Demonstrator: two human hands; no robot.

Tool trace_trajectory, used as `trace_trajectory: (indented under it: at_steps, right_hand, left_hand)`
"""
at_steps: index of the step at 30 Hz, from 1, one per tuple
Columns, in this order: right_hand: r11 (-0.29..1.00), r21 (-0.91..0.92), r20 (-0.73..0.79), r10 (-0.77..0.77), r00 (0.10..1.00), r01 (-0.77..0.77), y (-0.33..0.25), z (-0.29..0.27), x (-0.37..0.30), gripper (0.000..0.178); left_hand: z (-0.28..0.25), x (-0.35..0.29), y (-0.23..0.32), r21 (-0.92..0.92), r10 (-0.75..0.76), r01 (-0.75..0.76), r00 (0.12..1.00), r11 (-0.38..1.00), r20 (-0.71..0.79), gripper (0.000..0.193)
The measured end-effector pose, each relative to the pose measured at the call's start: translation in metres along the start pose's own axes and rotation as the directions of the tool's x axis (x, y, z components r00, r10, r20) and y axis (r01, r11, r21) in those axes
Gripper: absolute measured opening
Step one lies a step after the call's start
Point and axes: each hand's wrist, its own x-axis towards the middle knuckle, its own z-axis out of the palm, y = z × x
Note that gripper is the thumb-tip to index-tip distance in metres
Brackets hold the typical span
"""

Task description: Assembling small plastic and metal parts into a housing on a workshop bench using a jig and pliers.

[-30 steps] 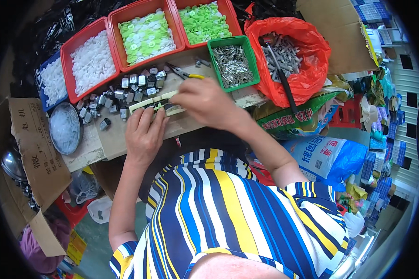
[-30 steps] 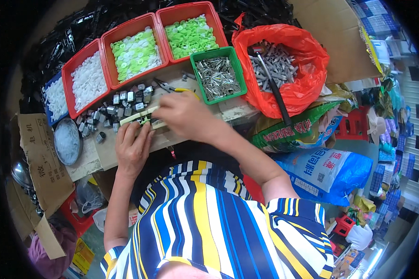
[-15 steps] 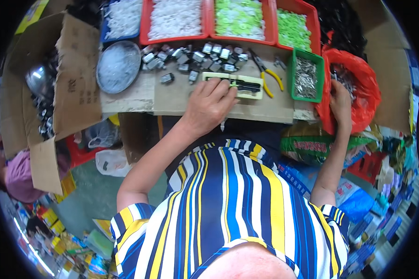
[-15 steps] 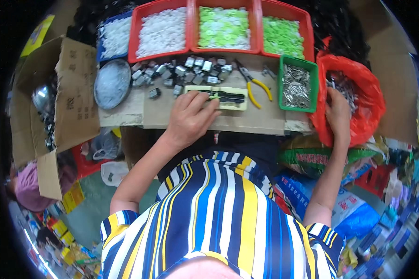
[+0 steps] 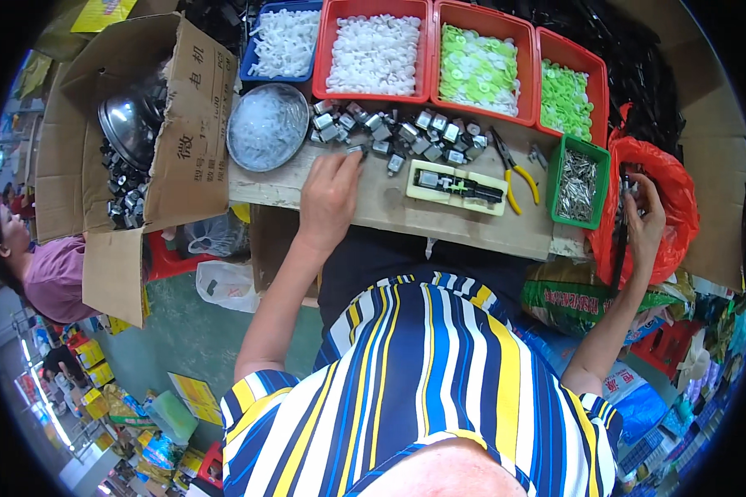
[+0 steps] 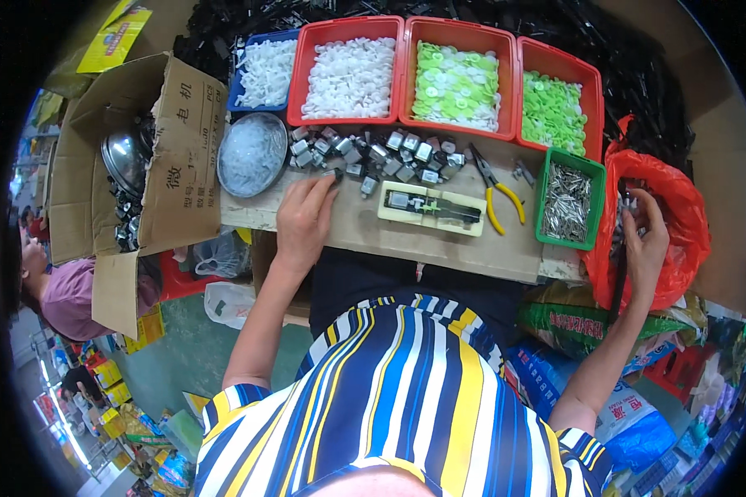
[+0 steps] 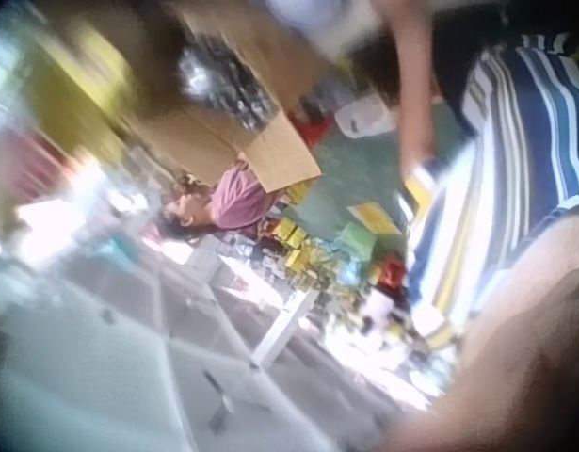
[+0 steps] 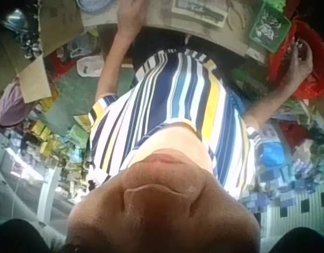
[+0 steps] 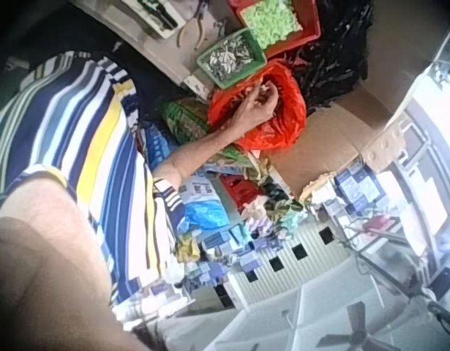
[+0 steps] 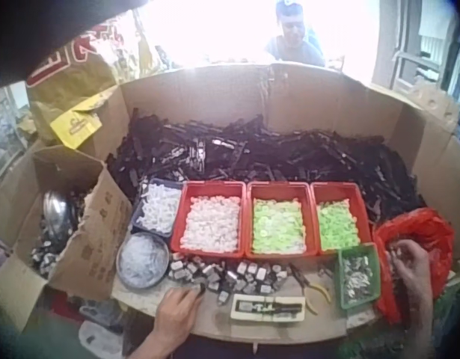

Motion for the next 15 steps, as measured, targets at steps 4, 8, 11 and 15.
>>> trace_trajectory:
  at_steps: [4,8,11,15]
  right_hand:
    - [1.0,-0.009,-0.021,-0.023,0.999,0.023,-0.006,0.001,0.002,0.034]
    - [0.999,-0.002,-0.029,-0.037,0.999,0.037,-0.008,0.004,0.001,0.033]
    - [1.0,-0.013,-0.03,-0.027,0.999,0.027,-0.014,0.006,0.0,0.031]
    - [1.0,-0.007,-0.019,-0.019,1.0,0.019,-0.021,0.01,0.002,0.029]
  left_hand:
    - [0.006,0.013,-0.004,0.009,-0.021,0.021,0.999,1.0,0.029,0.025]
    - [-0.006,0.027,-0.011,-0.096,-0.025,0.022,0.999,0.995,-0.031,0.017]
    - [-0.022,0.05,-0.028,-0.074,-0.04,0.03,0.99,0.997,-0.135,0.011]
    - [-0.042,0.094,-0.073,0.144,-0.06,0.091,0.976,0.985,-0.208,0.013]
